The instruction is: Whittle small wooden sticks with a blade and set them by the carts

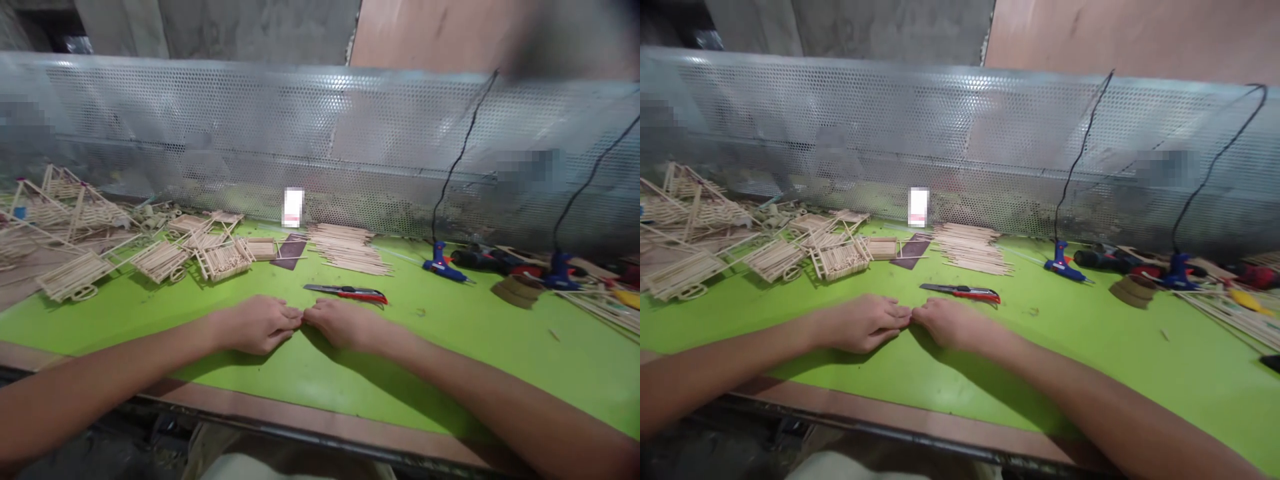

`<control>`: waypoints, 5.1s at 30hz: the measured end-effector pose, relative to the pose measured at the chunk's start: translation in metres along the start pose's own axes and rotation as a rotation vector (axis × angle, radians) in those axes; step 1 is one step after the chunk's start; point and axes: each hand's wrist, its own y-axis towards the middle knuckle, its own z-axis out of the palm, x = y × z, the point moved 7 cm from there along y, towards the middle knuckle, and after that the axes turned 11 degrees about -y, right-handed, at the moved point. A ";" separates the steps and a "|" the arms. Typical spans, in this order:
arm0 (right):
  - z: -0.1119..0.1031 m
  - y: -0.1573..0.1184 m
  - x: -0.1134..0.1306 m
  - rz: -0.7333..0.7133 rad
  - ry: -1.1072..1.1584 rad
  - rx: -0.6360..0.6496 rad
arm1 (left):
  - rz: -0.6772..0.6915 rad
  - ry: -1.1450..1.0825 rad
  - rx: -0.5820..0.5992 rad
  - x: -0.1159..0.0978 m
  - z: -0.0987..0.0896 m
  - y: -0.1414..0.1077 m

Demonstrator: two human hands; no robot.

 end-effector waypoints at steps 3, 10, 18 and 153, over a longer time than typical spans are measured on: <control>-0.001 0.003 0.003 -0.031 -0.097 0.025 | -0.016 0.038 0.011 0.000 0.001 0.002; 0.005 0.001 0.002 -0.011 -0.087 -0.012 | -0.017 -0.052 -0.089 0.010 0.006 -0.004; -0.014 -0.014 -0.010 -0.079 0.069 -0.355 | 0.104 0.096 -0.163 -0.009 0.009 0.002; -0.020 -0.021 0.012 -0.095 0.028 -0.139 | 0.067 0.072 -0.026 0.003 -0.005 0.012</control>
